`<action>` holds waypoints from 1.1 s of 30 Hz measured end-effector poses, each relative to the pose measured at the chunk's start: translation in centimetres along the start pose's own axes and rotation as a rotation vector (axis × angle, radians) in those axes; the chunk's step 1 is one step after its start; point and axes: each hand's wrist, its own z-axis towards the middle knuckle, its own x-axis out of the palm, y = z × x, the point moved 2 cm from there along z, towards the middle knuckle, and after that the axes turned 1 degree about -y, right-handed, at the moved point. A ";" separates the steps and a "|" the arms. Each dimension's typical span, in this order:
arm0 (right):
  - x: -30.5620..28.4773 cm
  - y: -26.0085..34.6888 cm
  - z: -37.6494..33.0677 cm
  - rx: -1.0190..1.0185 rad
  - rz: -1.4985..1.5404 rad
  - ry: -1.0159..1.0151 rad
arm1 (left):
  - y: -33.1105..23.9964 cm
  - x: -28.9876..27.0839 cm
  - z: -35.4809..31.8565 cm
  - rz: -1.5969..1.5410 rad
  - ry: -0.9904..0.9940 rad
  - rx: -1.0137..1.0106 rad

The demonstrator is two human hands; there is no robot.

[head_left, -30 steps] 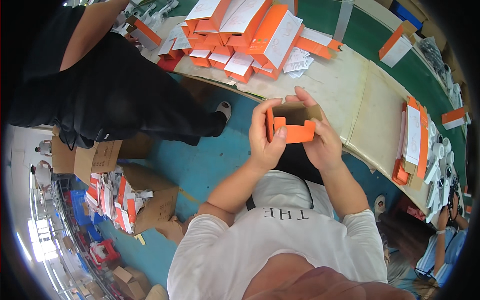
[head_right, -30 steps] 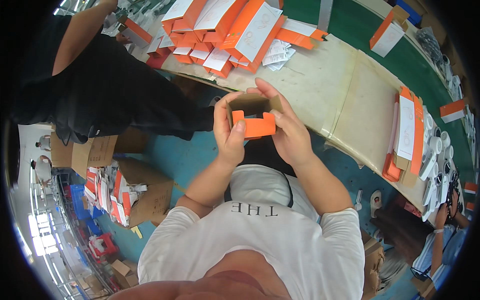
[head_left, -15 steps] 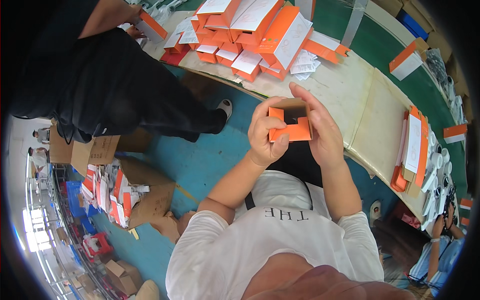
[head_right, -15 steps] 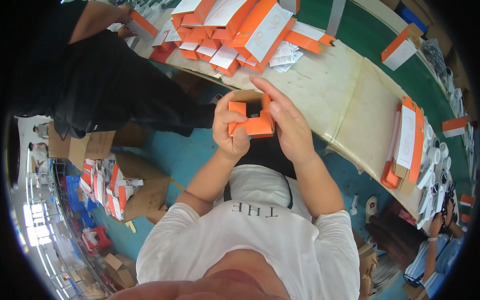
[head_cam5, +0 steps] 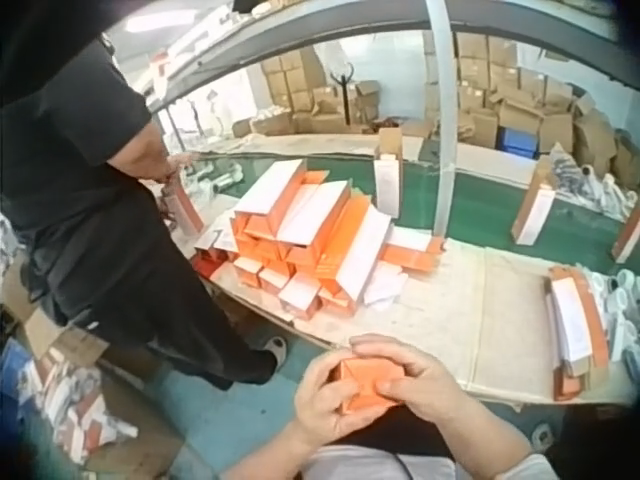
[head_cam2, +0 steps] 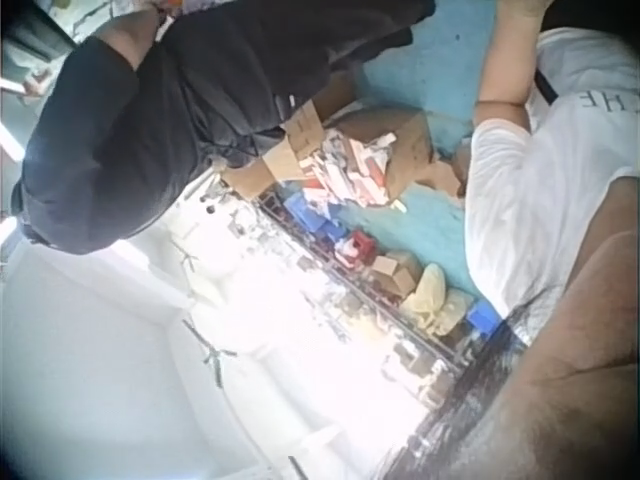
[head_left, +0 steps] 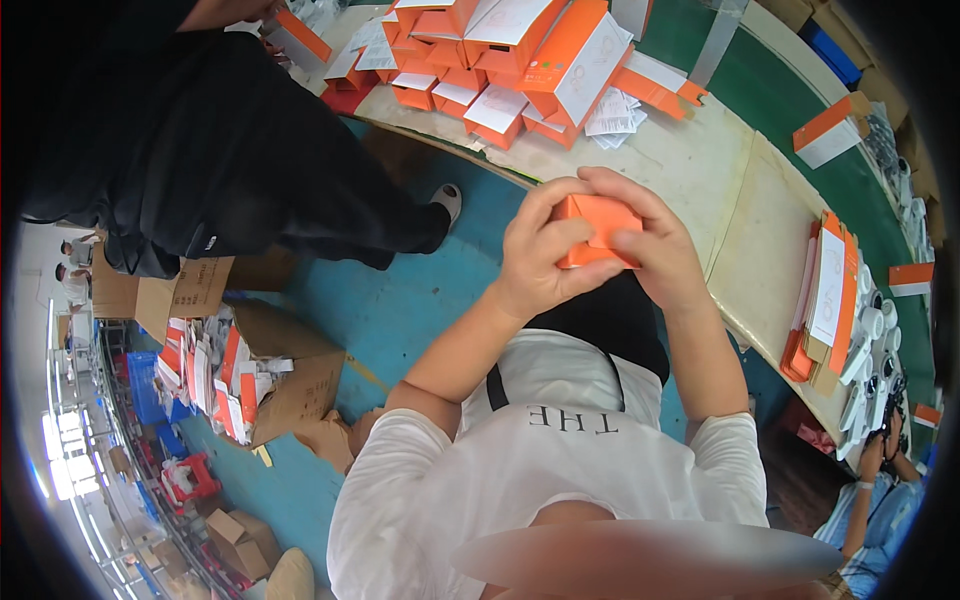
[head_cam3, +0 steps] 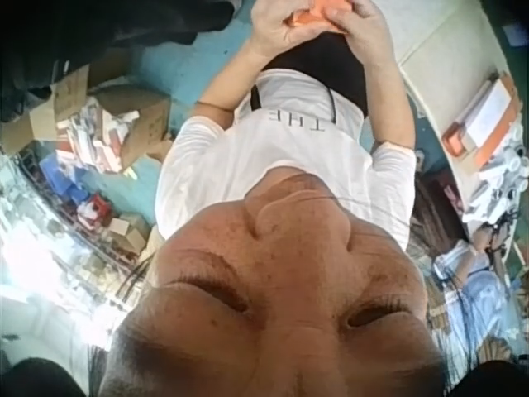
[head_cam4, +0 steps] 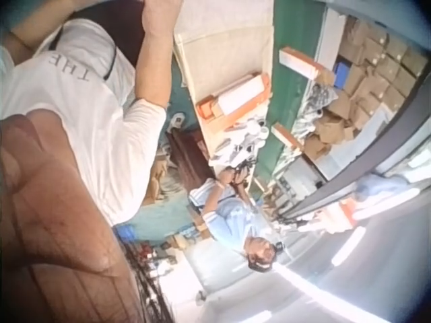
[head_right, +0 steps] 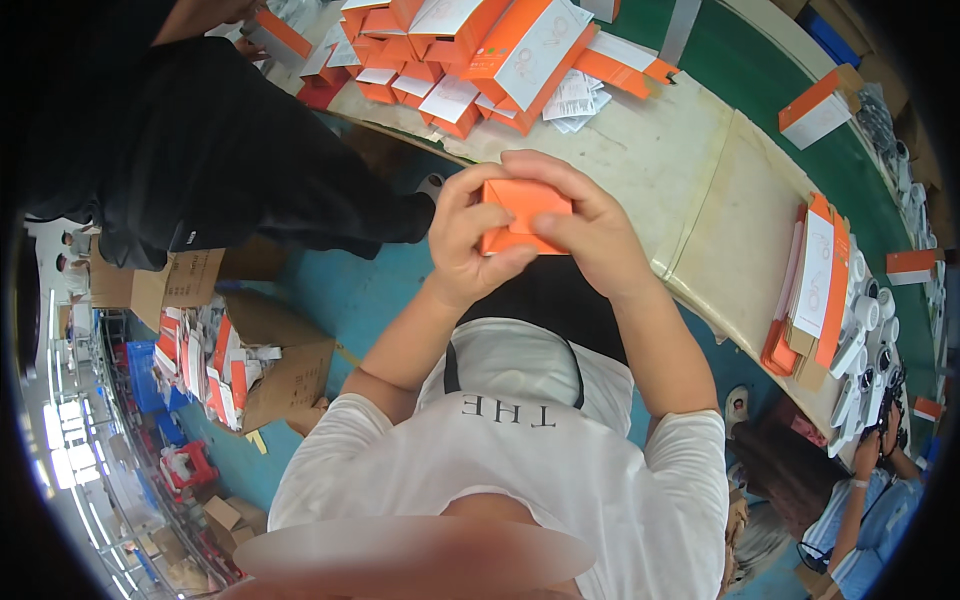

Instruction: The person folds and organizes orange product boxes on an assembly line by hand.

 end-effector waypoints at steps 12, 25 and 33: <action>0.0 0.5 0.7 -0.078 -0.297 0.067 | -0.5 0.6 0.7 0.088 -0.002 0.052; -13.9 -1.9 8.7 -0.600 -2.148 -0.318 | 7.5 -3.2 -7.7 -1.056 -0.658 -1.374; -14.1 0.1 8.1 -0.562 -1.888 -0.011 | 8.8 -2.7 -9.5 -1.218 -0.714 -1.486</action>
